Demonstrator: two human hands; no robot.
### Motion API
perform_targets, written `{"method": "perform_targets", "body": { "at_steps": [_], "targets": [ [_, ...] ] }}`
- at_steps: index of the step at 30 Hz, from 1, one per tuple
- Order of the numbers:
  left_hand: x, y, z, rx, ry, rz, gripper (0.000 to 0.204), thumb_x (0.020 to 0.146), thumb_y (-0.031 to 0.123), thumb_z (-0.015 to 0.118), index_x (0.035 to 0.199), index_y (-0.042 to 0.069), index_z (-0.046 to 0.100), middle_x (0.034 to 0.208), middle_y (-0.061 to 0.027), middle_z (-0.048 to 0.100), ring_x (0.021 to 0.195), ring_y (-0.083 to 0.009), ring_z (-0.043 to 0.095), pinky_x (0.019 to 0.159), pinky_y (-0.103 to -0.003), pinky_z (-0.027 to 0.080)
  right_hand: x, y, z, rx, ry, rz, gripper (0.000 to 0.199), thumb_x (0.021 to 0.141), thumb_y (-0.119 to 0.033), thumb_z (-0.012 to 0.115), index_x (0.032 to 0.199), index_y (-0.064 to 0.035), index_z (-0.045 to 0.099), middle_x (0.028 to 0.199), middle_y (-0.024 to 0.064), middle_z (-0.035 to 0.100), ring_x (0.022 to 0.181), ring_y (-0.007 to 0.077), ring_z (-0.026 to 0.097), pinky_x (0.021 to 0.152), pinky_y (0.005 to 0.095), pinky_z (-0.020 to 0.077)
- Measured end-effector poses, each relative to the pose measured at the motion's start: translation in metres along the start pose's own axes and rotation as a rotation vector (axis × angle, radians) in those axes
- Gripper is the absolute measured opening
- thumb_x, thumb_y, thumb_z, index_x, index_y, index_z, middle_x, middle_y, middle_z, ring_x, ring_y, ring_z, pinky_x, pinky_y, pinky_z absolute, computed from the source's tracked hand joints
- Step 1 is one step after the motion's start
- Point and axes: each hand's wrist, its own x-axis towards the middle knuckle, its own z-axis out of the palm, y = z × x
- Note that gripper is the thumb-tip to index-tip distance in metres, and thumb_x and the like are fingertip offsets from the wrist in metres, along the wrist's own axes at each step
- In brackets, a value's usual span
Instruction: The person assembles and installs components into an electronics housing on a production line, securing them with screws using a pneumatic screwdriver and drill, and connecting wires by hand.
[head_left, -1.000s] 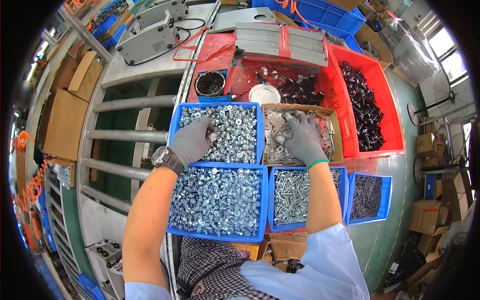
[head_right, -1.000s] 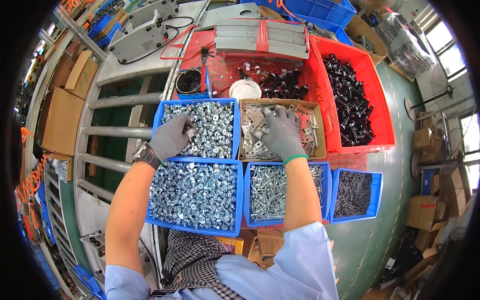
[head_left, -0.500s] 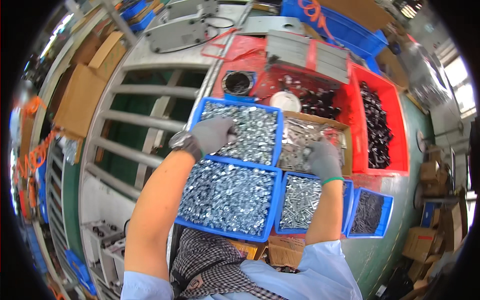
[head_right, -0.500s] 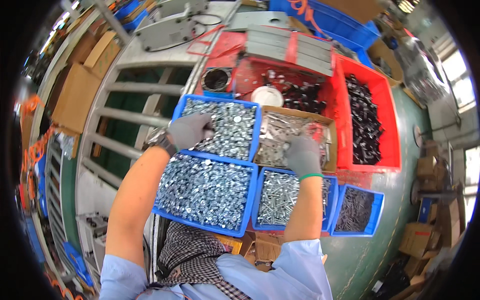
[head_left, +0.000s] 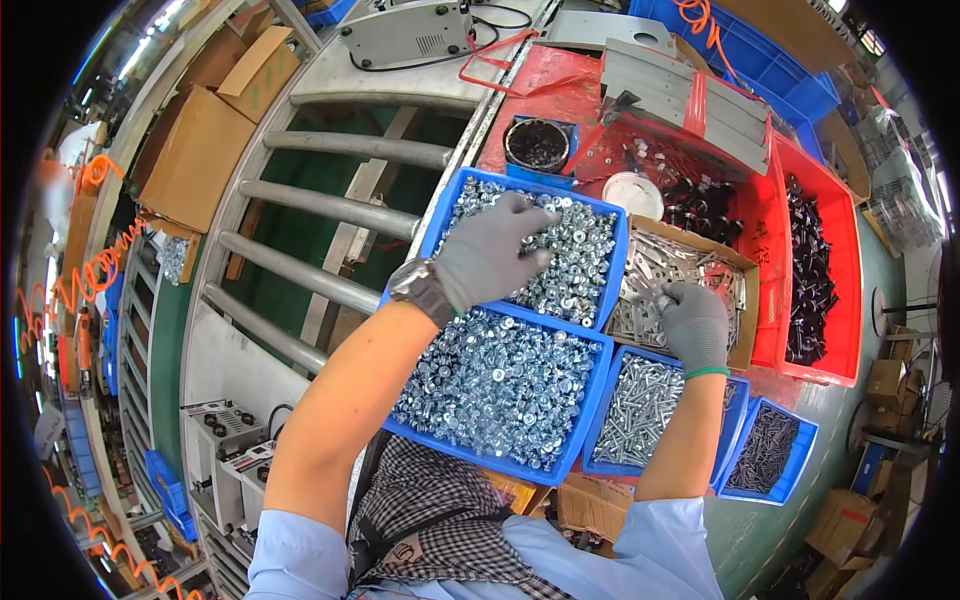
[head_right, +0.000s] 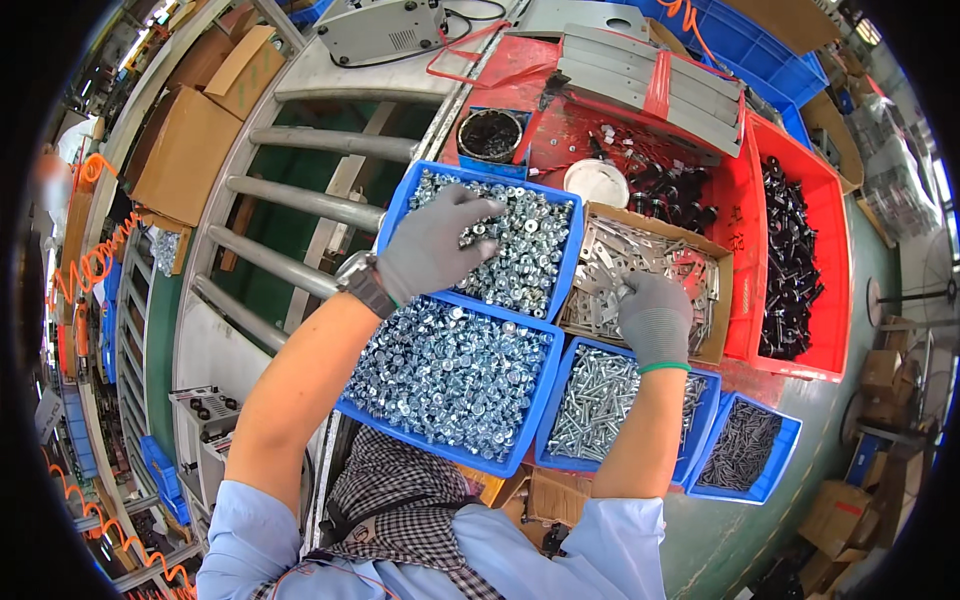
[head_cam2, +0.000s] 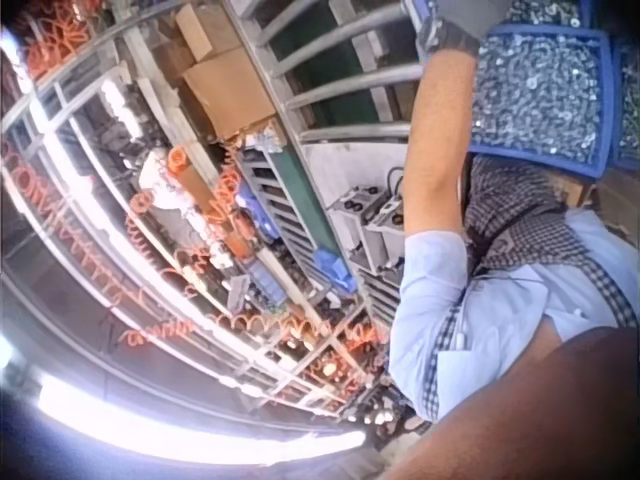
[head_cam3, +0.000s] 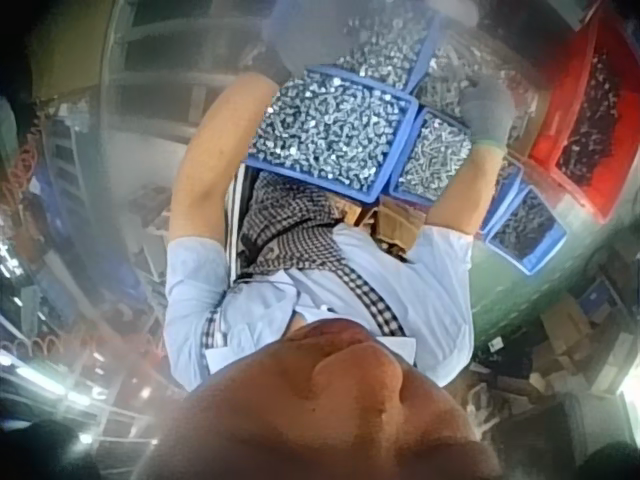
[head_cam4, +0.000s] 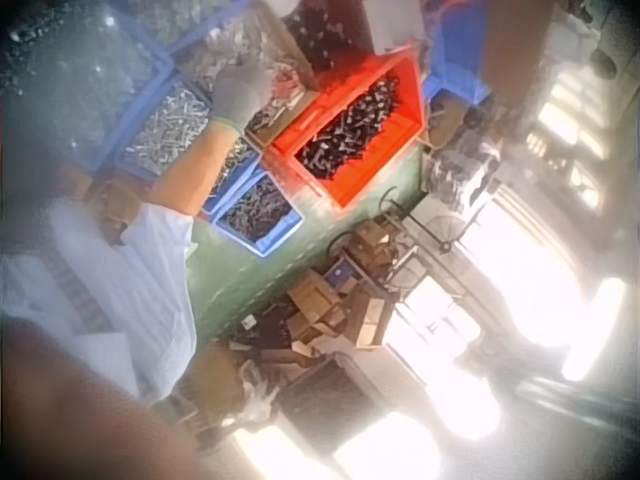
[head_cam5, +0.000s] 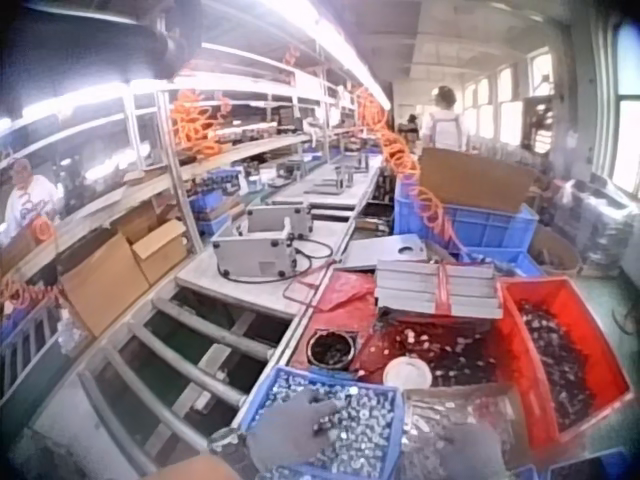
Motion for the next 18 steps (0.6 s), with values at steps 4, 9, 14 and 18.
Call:
{"method": "perform_targets", "body": {
  "at_steps": [4, 9, 14, 18],
  "targets": [
    [0.009, 0.015, 0.018, 0.048, -0.187, 0.115, 0.036, 0.080, 0.028, 0.068, 0.115, 0.020, 0.062, 0.104, -0.0092, 0.054, 0.089, -0.0294, 0.061, 0.075, -0.039, 0.051, -0.006, -0.004, -0.003, 0.059, 0.091, -0.004, 0.021, 0.083, -0.020, 0.056, 0.097, -0.0121, 0.070, 0.093, 0.0144, 0.067, 0.089, 0.0320, 0.063, 0.082, 0.0399, 0.0490],
    [0.009, 0.019, 0.021, 0.033, -0.171, 0.120, 0.030, 0.080, 0.028, 0.069, 0.107, 0.018, 0.064, 0.099, -0.0088, 0.053, 0.087, -0.0284, 0.060, 0.074, -0.038, 0.050, -0.006, -0.002, 0.002, 0.051, 0.117, -0.042, 0.021, 0.083, -0.021, 0.053, 0.091, -0.0092, 0.068, 0.090, 0.0170, 0.066, 0.089, 0.0337, 0.063, 0.079, 0.0420, 0.0493],
    [-0.006, 0.004, 0.001, -0.642, -0.068, -0.208, 0.023, 0.088, 0.017, 0.060, 0.107, 0.004, 0.060, 0.096, -0.0072, 0.061, 0.086, -0.0164, 0.063, 0.071, -0.031, 0.051, 0.002, -0.007, 0.008, -0.020, 0.162, 0.005, 0.021, 0.084, -0.021, 0.052, 0.094, -0.0090, 0.066, 0.088, 0.0171, 0.066, 0.088, 0.0351, 0.063, 0.077, 0.0445, 0.0487],
    [-0.050, -0.029, -0.066, -1.423, 0.150, -0.384, 0.038, 0.089, 0.005, 0.054, 0.124, -0.006, 0.047, 0.110, -0.0126, 0.058, 0.091, -0.0178, 0.062, 0.076, -0.028, 0.054, 0.010, -0.015, 0.026, 0.077, 0.432, -0.072, 0.020, 0.084, -0.021, 0.054, 0.094, -0.0071, 0.063, 0.089, 0.0176, 0.065, 0.086, 0.0355, 0.062, 0.076, 0.0436, 0.0481]
  ]
}}
